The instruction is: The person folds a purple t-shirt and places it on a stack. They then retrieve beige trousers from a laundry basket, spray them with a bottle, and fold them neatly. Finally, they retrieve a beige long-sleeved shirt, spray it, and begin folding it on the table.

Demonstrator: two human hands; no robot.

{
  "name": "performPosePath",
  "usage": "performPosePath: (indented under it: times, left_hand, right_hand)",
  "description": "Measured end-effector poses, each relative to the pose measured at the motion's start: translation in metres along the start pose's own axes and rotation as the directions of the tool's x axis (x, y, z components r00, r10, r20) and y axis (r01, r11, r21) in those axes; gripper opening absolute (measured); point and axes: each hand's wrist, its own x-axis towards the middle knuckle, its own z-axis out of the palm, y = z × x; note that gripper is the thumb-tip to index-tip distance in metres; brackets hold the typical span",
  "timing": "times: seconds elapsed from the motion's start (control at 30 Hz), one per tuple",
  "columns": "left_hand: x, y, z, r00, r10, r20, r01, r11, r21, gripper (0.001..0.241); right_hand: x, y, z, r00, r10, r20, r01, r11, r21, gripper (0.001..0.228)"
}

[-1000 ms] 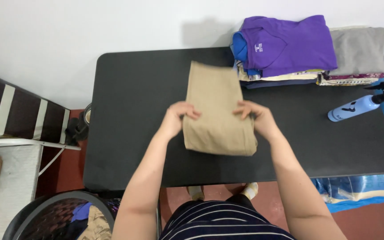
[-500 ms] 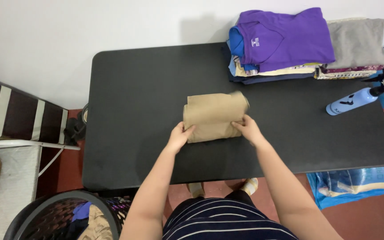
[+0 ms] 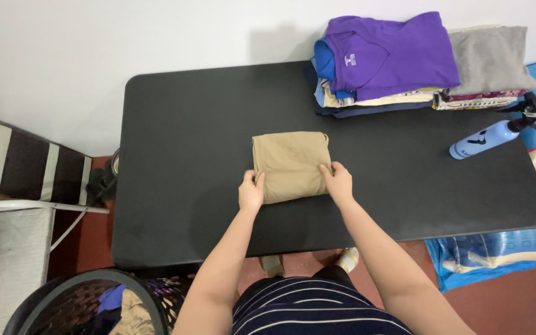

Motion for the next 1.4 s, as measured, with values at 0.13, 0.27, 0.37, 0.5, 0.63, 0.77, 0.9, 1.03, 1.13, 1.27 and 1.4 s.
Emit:
performPosePath:
  times: [0.13,0.27,0.37,0.5,0.63,0.77,0.9,1.03,1.13,1.27,1.4]
  left_hand:
    - [0.015,-0.013,0.007,0.989,-0.001,-0.149,-0.004,1.000,-0.028,0.060]
    - [0.047,-0.035,0.018,1.000,-0.022,0.008,0.021,0.995,0.101,0.067]
    - [0.011,-0.003,-0.001,0.991,-0.070,0.116,0.072,0.997,-0.014,0.080]
    - [-0.054,0.064,-0.025,0.946,-0.118,0.302,0.212,0.931,-0.299,0.090]
    - [-0.099,0.127,-0.031,0.931,-0.091,0.354,0.269,0.827,-0.495,0.089]
    - [-0.089,0.132,0.011,0.955,0.102,0.279,0.064,0.847,-0.528,0.084]
    - [-0.092,0.171,0.052,0.944,0.233,0.234,-0.077,0.845,-0.530,0.086]
    - [-0.091,0.220,0.098,0.918,0.341,0.201,-0.187,0.821,-0.539,0.080]
    - [-0.080,0.245,0.138,0.891,0.437,0.123,-0.315,0.790,-0.527,0.064]
    - [-0.070,0.288,0.181,0.854,0.513,0.085,-0.379,0.727,-0.572,0.053]
    - [-0.075,0.335,0.207,0.835,0.543,0.088,-0.360,0.661,-0.658,0.047]
  right_hand:
    - [0.004,0.005,0.001,0.993,0.066,-0.095,-0.063,0.997,0.038,0.055]
    - [-0.005,-0.011,-0.003,0.969,0.206,0.138,-0.214,0.976,0.043,0.075]
    - [-0.001,0.001,0.000,0.910,0.270,0.314,-0.355,0.898,0.259,0.094]
    - [-0.045,-0.067,-0.066,0.855,0.290,0.430,-0.462,0.801,0.380,0.092]
    - [-0.037,-0.050,-0.100,0.899,0.218,0.380,-0.409,0.729,0.549,0.075]
    - [-0.039,-0.036,-0.158,0.976,0.095,0.197,-0.191,0.810,0.555,0.067]
    - [-0.013,-0.007,-0.208,0.999,0.035,-0.021,-0.018,0.845,0.535,0.067]
    - [0.015,0.026,-0.266,0.988,0.016,-0.157,0.077,0.820,0.567,0.057]
    - [0.032,0.043,-0.316,0.981,0.001,-0.195,0.108,0.830,0.547,0.056]
    - [0.074,0.082,-0.369,0.969,-0.037,-0.246,0.160,0.848,0.505,0.055]
    - [0.065,0.047,-0.428,0.952,-0.058,-0.301,0.216,0.824,0.524,0.050]
